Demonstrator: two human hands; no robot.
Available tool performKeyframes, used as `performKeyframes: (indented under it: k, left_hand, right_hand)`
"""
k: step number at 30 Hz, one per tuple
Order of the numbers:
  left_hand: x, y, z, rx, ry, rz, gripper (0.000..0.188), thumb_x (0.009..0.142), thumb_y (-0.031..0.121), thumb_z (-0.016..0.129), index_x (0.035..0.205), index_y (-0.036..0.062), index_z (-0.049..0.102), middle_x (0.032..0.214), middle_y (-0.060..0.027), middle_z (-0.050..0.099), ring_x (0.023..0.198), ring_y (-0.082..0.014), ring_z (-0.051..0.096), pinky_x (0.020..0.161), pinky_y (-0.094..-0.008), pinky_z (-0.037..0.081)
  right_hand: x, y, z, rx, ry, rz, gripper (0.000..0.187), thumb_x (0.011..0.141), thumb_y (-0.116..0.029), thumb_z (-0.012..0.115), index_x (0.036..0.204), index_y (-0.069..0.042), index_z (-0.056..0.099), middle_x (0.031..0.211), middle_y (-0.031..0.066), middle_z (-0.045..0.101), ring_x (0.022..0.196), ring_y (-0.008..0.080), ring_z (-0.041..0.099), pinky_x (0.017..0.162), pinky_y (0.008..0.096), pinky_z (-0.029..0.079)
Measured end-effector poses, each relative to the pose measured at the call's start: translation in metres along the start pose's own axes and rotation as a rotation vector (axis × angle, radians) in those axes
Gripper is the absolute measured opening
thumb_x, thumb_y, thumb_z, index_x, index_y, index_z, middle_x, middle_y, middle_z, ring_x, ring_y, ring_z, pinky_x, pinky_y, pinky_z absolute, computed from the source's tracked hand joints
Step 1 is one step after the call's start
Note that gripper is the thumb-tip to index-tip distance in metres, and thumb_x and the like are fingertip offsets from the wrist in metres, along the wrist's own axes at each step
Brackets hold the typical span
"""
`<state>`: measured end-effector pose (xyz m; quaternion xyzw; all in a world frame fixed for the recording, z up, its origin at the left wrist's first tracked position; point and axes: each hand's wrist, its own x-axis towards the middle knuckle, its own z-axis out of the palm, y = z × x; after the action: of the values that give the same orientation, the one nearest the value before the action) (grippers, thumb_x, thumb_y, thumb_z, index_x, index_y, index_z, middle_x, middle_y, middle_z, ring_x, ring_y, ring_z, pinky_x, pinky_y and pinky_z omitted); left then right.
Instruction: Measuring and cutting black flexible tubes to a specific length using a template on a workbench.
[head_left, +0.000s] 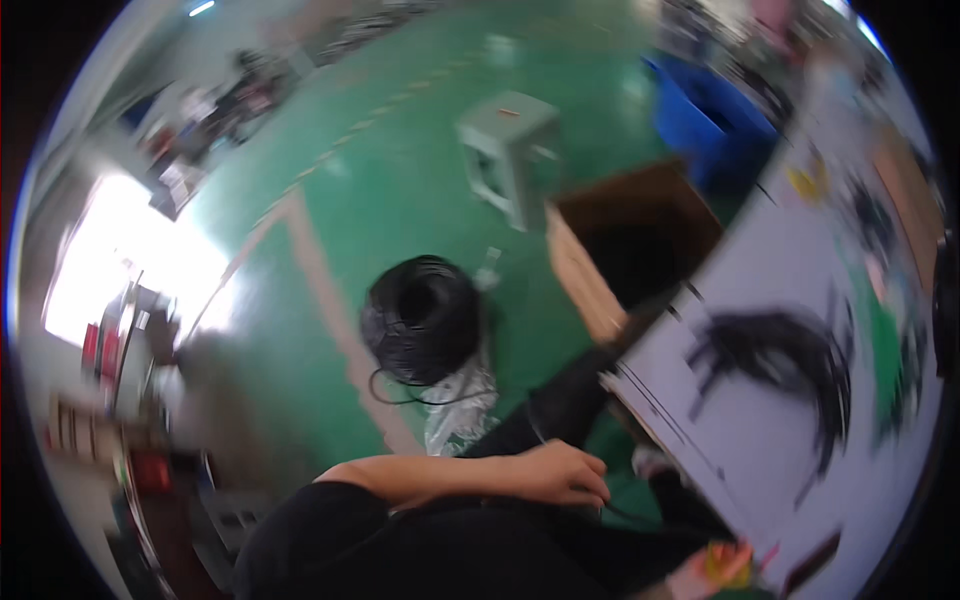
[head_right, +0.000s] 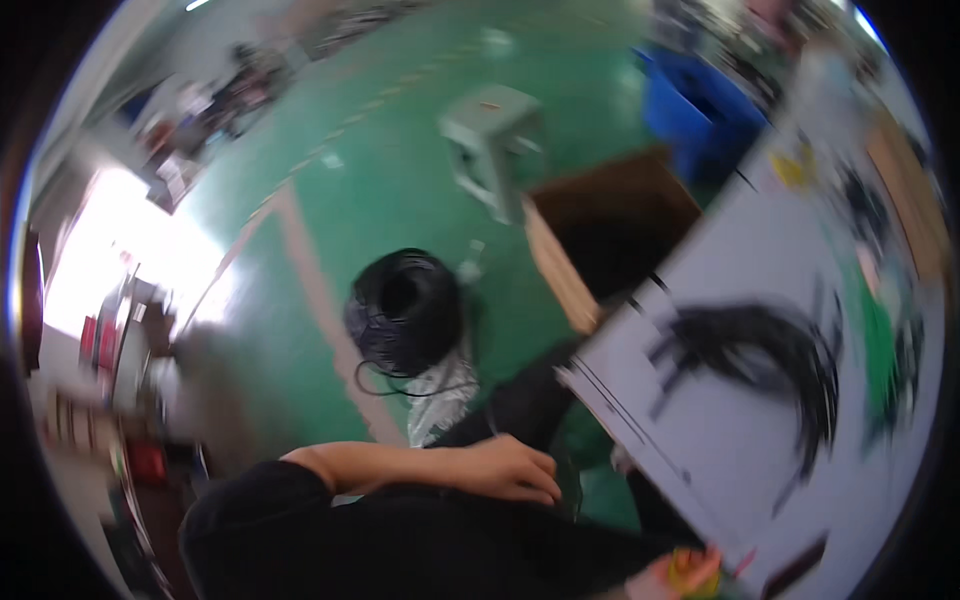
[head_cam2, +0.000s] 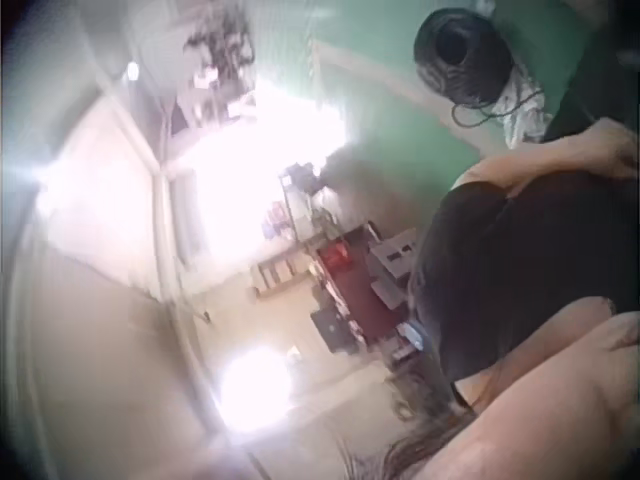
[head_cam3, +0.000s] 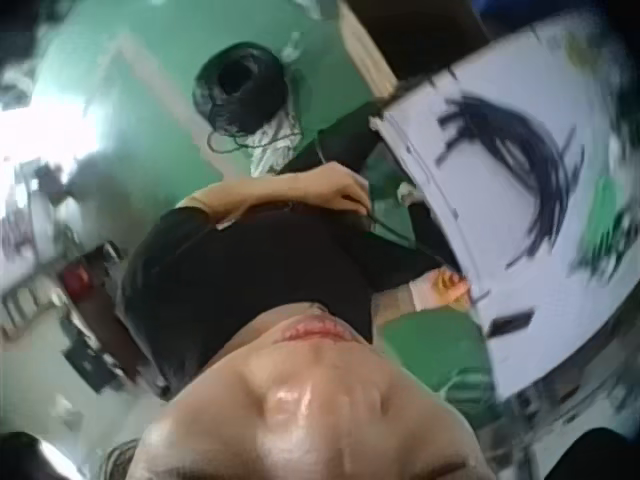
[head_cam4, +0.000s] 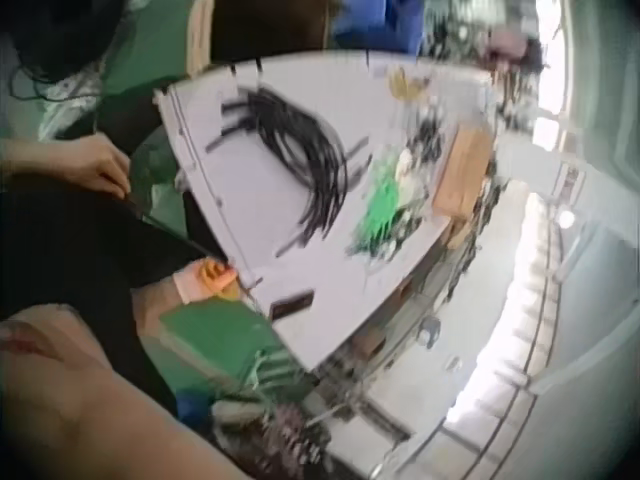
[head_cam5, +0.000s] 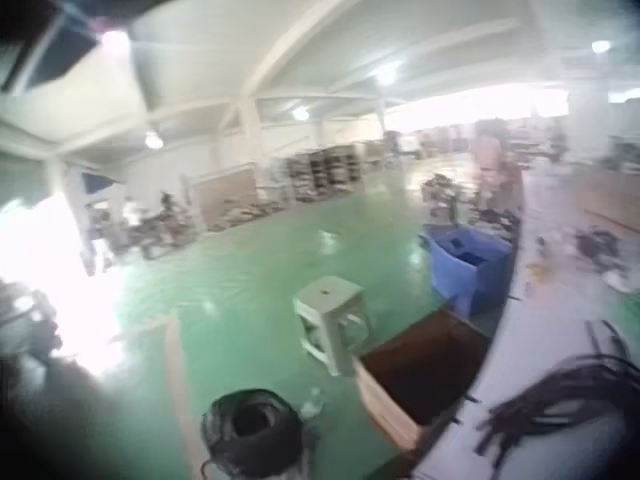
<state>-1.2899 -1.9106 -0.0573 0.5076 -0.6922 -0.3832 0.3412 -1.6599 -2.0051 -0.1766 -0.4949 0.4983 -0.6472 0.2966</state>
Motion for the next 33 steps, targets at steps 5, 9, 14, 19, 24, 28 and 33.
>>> performKeyframes:
  k: [5,9,14,19,24,28,33]
  left_hand:
    - [0.014,0.007,-0.005,0.036,-0.04,-0.181,0.015,0.074,0.012,0.07,0.088,0.0067,0.068,0.072,-0.0073,0.058,0.059,-0.0197,0.057,0.052,-0.0288,0.045]
    - [0.035,0.02,-0.001,0.023,-0.008,-0.325,0.015,0.071,0.003,0.07,0.086,0.0017,0.067,0.07,-0.0056,0.057,0.061,-0.0129,0.053,0.054,-0.023,0.039]
    - [0.054,0.02,0.018,0.026,-0.098,-0.364,0.014,0.073,0.005,0.069,0.087,0.0003,0.067,0.071,-0.0053,0.057,0.063,-0.0123,0.052,0.056,-0.0228,0.038]
    - [0.062,0.03,0.026,0.049,-0.136,-0.385,0.015,0.075,0.008,0.069,0.087,0.0,0.066,0.071,-0.0048,0.056,0.065,-0.0117,0.052,0.057,-0.0224,0.038]
    - [0.077,0.028,0.037,0.062,-0.152,-0.384,0.015,0.077,0.01,0.068,0.088,-0.0006,0.066,0.072,-0.0045,0.056,0.065,-0.0111,0.051,0.057,-0.0217,0.037]
    - [0.082,0.021,0.038,0.102,-0.137,-0.355,0.016,0.077,0.009,0.068,0.089,-0.0007,0.066,0.072,-0.0043,0.056,0.064,-0.0109,0.051,0.055,-0.0211,0.037]
    - [0.084,0.017,0.036,0.126,-0.146,-0.421,0.016,0.077,0.011,0.068,0.089,-0.0006,0.066,0.072,-0.0049,0.057,0.064,-0.0116,0.052,0.056,-0.0212,0.039]
  right_hand:
    - [0.001,-0.072,0.075,0.533,0.462,0.581,0.011,0.086,-0.013,0.058,0.094,-0.007,0.054,0.083,0.0033,0.057,0.054,0.0041,0.04,0.042,0.0175,0.03]
    - [0.006,-0.066,0.076,0.031,0.324,0.357,0.011,0.081,-0.011,0.059,0.087,-0.005,0.053,0.068,0.0006,0.05,0.052,0.0067,0.044,0.043,0.0193,0.034]
    - [0.023,-0.079,0.062,0.373,0.591,0.562,0.012,0.08,-0.013,0.058,0.078,-0.003,0.052,0.059,0.0014,0.045,0.048,0.0108,0.044,0.043,0.0222,0.034]
    - [0.026,-0.075,0.051,0.406,0.649,0.589,0.014,0.08,-0.014,0.058,0.078,-0.001,0.052,0.057,0.0038,0.047,0.046,0.0131,0.046,0.044,0.0233,0.035]
    - [0.036,-0.07,0.04,0.274,0.681,0.557,0.014,0.08,-0.014,0.057,0.078,0.0,0.053,0.057,0.0051,0.047,0.045,0.0142,0.047,0.045,0.024,0.036]
    - [0.039,-0.067,0.037,0.244,0.684,0.54,0.014,0.079,-0.013,0.058,0.078,0.0,0.054,0.057,0.0051,0.048,0.046,0.0143,0.048,0.045,0.024,0.038]
    - [0.04,-0.068,0.036,0.28,0.727,0.604,0.014,0.078,-0.013,0.061,0.08,0.0,0.055,0.058,0.0055,0.049,0.044,0.015,0.048,0.043,0.0241,0.039]
